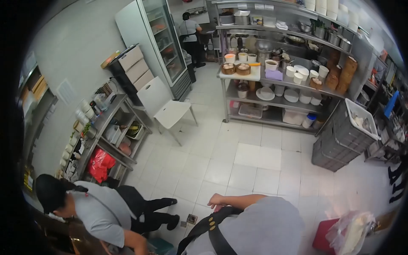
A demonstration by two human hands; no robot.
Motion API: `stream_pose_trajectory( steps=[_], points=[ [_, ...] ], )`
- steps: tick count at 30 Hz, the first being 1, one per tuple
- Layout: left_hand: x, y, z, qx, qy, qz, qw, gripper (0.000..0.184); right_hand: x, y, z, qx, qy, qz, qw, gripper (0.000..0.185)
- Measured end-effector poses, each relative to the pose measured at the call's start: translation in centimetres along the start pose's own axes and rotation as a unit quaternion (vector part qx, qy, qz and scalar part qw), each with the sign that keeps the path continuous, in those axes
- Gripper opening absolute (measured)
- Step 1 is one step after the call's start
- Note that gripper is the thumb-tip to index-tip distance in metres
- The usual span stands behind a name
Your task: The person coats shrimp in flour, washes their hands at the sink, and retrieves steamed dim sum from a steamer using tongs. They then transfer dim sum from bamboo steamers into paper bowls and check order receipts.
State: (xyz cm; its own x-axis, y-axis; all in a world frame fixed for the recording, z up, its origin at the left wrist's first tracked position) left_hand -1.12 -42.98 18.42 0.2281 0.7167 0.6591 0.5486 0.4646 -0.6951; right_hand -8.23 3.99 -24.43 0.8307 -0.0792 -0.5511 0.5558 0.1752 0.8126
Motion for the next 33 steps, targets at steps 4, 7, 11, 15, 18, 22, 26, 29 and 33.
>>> stream_pose_trajectory(
  steps=[4,7,11,15,18,22,26,29,33],
  points=[
    [6.1,10.8,20.6,-0.427,0.19,-0.035,0.883,0.03,1.0,0.0,-9.6,0.035,0.031,-0.004,0.999,0.036],
    [4.3,26.4,35.1,-0.642,-0.134,-0.033,0.754,0.039,1.4,1.3,-15.5,0.055,-0.126,-0.018,0.99,0.037],
    [-3.3,46.9,41.0,-0.794,0.095,0.044,0.599,0.042,1.1,4.4,-20.8,-0.048,-0.457,-0.121,0.88,0.038],
    [-7.0,49.8,44.9,-0.916,-0.149,-0.013,0.373,0.037,4.0,8.6,-27.3,-0.104,-0.644,-0.199,0.731,0.045],
    [-8.9,48.6,48.7,-0.946,-0.191,0.032,0.261,0.033,6.2,10.8,-32.1,-0.076,-0.702,-0.239,0.667,0.05],
    [-6.4,49.7,60.3,-0.955,-0.148,0.211,0.149,0.028,10.5,11.3,-39.0,0.03,-0.685,-0.245,0.686,0.056],
    [9.7,50.4,85.6,-0.841,0.031,0.421,0.34,0.016,7.4,14.2,-48.5,0.248,-0.558,-0.185,0.77,0.044],
    [37.9,38.8,101.4,-0.749,0.161,0.139,0.628,0.02,1.2,17.0,-53.7,0.26,-0.476,-0.206,0.814,0.039],
    [68.2,25.3,110.5,-0.678,0.365,0.044,0.636,0.018,-6.4,20.1,-59.2,0.246,-0.346,-0.262,0.867,0.033]
  ],
)
Point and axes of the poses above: each hand's wrist, its own y-axis away from the middle knuckle, its own z-axis out of the palm, x = y × z, the point moved 8 cm from there along -y, towards the middle knuckle, and after that the axes turned 13 degrees about -y, right-handed, at the moved point
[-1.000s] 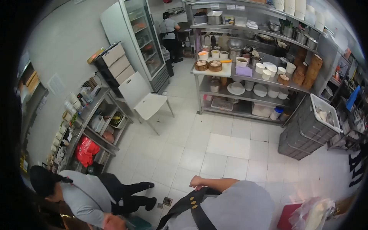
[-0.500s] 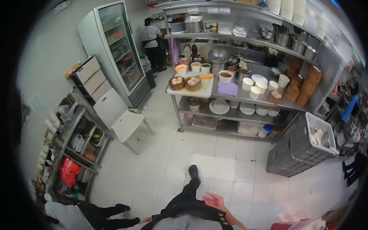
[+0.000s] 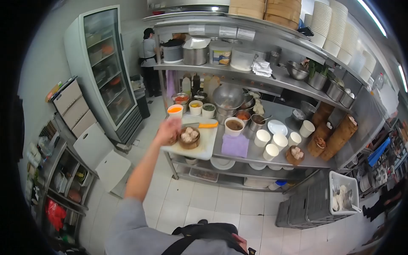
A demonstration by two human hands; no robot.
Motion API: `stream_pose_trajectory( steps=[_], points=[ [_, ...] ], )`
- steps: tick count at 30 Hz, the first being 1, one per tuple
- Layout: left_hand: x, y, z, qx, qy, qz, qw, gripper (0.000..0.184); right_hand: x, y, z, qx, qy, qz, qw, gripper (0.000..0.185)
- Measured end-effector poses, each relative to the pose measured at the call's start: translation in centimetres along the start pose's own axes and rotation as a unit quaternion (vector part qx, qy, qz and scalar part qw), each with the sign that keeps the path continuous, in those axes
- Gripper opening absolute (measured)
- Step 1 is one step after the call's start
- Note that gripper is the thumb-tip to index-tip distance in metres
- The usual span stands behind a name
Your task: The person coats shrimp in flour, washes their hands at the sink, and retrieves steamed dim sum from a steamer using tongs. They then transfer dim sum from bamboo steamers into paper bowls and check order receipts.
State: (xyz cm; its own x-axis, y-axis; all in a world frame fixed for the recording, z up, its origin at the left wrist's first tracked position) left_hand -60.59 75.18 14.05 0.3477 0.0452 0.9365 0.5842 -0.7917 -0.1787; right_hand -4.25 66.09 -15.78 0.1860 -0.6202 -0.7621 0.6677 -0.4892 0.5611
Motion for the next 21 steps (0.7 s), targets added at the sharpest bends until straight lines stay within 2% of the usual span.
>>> stream_pose_trajectory(
  steps=[1,2,3,4,5,7,8,10,11,13,15,16,18,20,21],
  points=[
    [0.3,-8.6,-1.4,0.057,-0.042,0.112,0.991,0.02,-2.4,-0.7,0.3,-0.02,0.028,-0.023,0.999,0.031],
    [6.7,-11.4,-1.6,0.06,0.093,0.089,0.99,0.025,-4.7,-1.2,0.6,-0.047,0.061,-0.05,0.996,0.03],
    [10.6,-15.2,-2.7,0.116,0.146,0.107,0.977,0.03,-7.0,-1.9,0.8,-0.077,0.092,-0.079,0.99,0.03],
    [12.7,-19.5,-3.6,0.12,0.212,0.1,0.965,0.032,-9.5,-2.6,0.8,-0.098,0.115,-0.099,0.984,0.029],
    [15.5,-22.2,-4.6,0.164,0.228,0.123,0.952,0.035,-12.3,-3.7,0.4,-0.103,0.12,-0.108,0.982,0.028],
    [18.8,-27.5,-5.9,0.207,0.286,0.112,0.929,0.035,-21.1,-6.9,-0.2,-0.082,0.094,-0.12,0.985,0.032],
    [19.9,-29.5,-6.2,0.208,0.305,0.106,0.923,0.032,-26.2,-8.8,-1.6,-0.057,-0.002,-0.189,0.98,0.035],
    [21.4,-32.3,-6.4,0.211,0.337,0.096,0.913,0.027,-39.7,-9.3,-1.1,-0.017,0.049,-0.368,0.928,0.027],
    [21.7,-33.0,-6.3,0.211,0.333,0.094,0.914,0.027,-44.9,-9.7,-1.1,0.029,-0.043,-0.407,0.912,0.024],
    [22.4,-34.4,-6.3,0.216,0.33,0.094,0.914,0.027,-55.3,-11.4,-0.2,-0.008,-0.075,-0.456,0.887,0.026],
    [22.2,-35.5,-6.2,0.189,0.254,0.073,0.946,0.021,-64.8,-12.7,2.6,-0.074,-0.082,-0.52,0.847,0.024],
    [22.0,-35.9,-6.7,0.197,0.196,0.049,0.959,0.021,-68.7,-12.5,5.0,-0.056,-0.092,-0.531,0.841,0.025],
    [21.9,-35.5,-6.9,0.235,0.131,0.019,0.963,0.02,-75.2,-15.5,9.2,-0.167,-0.11,-0.497,0.845,0.043],
    [22.7,-33.3,-6.0,0.294,0.112,0.005,0.949,0.017,-80.3,-19.5,12.7,-0.228,-0.159,-0.443,0.852,0.043],
    [23.2,-32.7,-5.5,0.288,0.127,0.02,0.949,0.017,-82.3,-20.8,14.5,-0.245,-0.185,-0.424,0.852,0.04]
  ],
)
Point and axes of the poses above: each hand's wrist, its own y-axis away from the middle knuckle, its own z-axis out of the palm, x = y × z, the point moved 8 cm from there along -y, towards the middle knuckle, and after that the axes turned 13 degrees about -y, right-handed, at the moved point
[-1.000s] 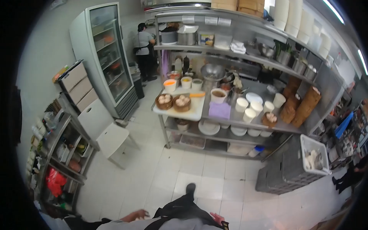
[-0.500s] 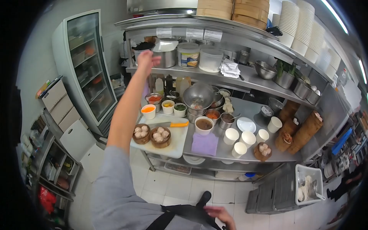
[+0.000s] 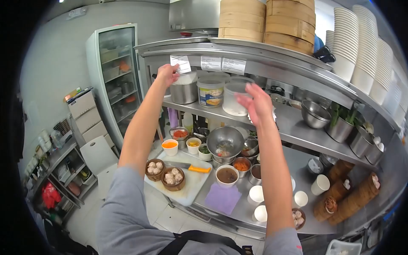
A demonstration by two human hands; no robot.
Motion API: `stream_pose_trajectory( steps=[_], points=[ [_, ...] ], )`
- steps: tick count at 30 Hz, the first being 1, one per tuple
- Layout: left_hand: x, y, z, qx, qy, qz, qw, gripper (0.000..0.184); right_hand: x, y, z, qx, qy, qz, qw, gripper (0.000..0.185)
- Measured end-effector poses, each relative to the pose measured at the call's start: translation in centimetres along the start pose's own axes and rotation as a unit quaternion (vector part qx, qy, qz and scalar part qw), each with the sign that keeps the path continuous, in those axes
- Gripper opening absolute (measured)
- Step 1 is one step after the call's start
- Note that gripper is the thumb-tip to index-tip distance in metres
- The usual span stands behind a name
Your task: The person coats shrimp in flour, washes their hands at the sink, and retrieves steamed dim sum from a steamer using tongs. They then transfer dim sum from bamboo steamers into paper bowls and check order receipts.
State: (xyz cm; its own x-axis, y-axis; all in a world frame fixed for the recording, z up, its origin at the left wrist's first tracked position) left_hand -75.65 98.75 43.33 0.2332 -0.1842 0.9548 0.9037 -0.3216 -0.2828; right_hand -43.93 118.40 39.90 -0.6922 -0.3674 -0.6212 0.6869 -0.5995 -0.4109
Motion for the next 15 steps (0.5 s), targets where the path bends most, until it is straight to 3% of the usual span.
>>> stream_pose_trajectory(
  steps=[4,9,15],
  points=[
    [0.9,1.2,0.7,-0.035,0.016,0.055,0.998,0.017,2.4,-6.2,2.6,-0.063,0.004,0.039,0.997,0.033],
    [1.1,3.1,0.6,-0.025,-0.006,0.12,0.992,0.011,-0.3,-1.9,-1.9,0.076,0.073,-0.118,0.987,0.013],
    [0.5,5.9,3.2,-0.135,0.109,0.137,0.975,0.016,-4.0,-2.9,-3.4,0.083,0.081,-0.198,0.973,0.011]
  ],
)
Point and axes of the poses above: each hand's wrist, its own y-axis away from the middle knuckle, its own z-axis out of the palm, x = y × z, the point moved 8 cm from there along -y, towards the middle knuckle, and after that the axes turned 13 degrees about -y, right-handed, at the moved point
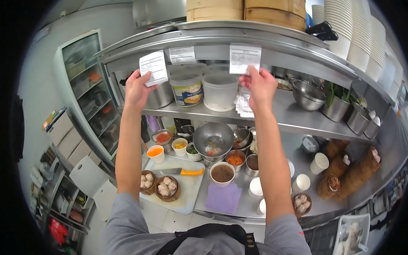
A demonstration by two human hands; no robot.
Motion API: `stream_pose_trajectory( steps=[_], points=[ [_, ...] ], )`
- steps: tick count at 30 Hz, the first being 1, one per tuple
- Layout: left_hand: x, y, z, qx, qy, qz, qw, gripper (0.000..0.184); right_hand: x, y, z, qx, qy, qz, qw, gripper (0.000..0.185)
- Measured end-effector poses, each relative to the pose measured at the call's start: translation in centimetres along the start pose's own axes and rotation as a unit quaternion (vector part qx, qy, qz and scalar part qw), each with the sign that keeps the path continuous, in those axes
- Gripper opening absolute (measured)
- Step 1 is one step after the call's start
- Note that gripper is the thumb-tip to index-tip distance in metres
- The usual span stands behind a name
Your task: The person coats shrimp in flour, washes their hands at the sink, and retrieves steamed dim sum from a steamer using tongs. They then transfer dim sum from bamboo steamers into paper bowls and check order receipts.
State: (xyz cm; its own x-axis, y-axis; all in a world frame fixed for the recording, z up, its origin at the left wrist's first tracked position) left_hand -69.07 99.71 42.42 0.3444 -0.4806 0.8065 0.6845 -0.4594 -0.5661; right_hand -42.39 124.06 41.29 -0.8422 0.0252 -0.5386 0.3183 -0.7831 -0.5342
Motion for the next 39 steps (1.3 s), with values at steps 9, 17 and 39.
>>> stream_pose_trajectory(
  steps=[9,17,39],
  points=[
    [-1.1,0.3,-0.2,-0.017,0.024,0.016,0.999,0.018,2.9,3.7,0.4,0.036,-0.121,-0.006,0.992,0.013],
    [-0.8,0.0,0.8,-0.019,-0.006,0.011,1.0,0.018,1.7,0.7,1.4,0.052,-0.05,-0.063,0.995,0.01],
    [-2.7,3.7,2.2,0.036,0.03,0.0,0.999,0.019,-1.5,-5.1,-5.5,0.015,0.356,-0.018,0.934,0.019]
  ],
)
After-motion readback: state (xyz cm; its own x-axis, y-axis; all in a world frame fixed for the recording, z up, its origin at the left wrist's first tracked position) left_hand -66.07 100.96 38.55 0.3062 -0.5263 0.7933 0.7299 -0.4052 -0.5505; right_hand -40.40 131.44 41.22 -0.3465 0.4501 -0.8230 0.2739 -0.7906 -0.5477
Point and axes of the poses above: each hand's wrist, its own y-axis away from the middle knuckle, its own z-axis out of the palm, x = y × z, the point moved 8 cm from there along -y, towards the middle knuckle, and after that the axes turned 13 degrees about -y, right-handed, at the moved point
